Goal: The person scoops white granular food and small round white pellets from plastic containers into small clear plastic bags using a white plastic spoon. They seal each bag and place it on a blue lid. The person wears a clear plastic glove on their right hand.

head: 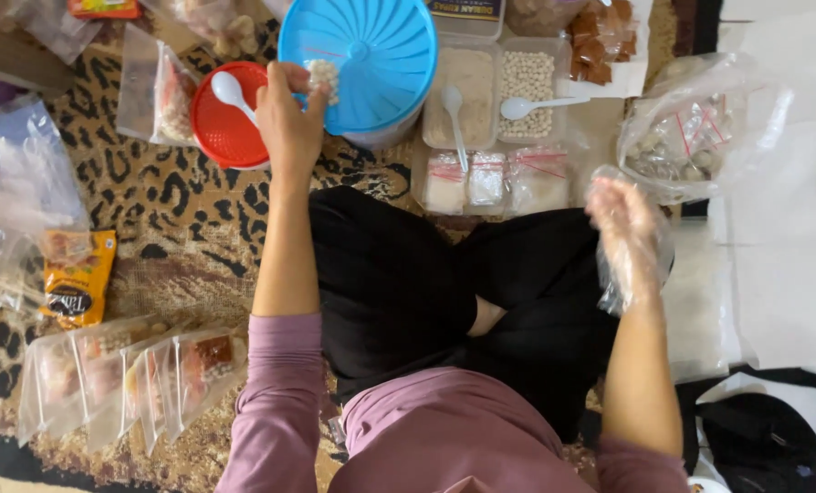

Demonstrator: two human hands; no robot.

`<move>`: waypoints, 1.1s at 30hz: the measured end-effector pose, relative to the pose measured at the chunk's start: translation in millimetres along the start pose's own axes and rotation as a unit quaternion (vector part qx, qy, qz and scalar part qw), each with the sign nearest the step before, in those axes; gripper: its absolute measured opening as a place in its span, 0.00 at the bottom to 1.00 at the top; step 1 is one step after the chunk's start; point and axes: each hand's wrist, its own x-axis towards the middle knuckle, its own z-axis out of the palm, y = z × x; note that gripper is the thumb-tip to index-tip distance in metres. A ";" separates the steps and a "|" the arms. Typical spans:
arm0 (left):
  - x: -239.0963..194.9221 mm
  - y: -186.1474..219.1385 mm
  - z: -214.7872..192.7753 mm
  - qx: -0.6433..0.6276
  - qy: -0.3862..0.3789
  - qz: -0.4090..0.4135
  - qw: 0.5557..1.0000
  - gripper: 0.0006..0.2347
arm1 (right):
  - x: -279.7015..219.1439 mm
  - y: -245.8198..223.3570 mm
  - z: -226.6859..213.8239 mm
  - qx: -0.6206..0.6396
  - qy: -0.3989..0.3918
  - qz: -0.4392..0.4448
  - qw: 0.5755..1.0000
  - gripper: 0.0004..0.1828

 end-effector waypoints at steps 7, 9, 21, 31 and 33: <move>-26.8 28.1 8.1 -0.016 0.133 0.080 0.988 0.12 | 77.0 33.7 5.3 -0.163 -0.058 -0.090 0.981 0.43; -45.8 42.1 17.5 -0.113 0.137 0.093 0.980 0.09 | 91.4 76.0 30.6 -0.041 -0.071 -0.204 0.975 0.10; -157.7 69.1 127.0 -0.137 -0.203 0.129 0.961 0.05 | 118.8 102.5 115.6 -0.239 -0.084 -0.232 0.939 0.37; -153.1 70.2 124.3 -0.154 -0.232 0.038 0.960 0.03 | 131.0 117.0 122.6 -0.328 -0.098 -0.181 0.922 0.32; -153.6 69.0 125.0 -0.153 -0.240 0.032 0.958 0.03 | 130.3 124.7 126.2 -0.334 -0.094 -0.192 0.918 0.27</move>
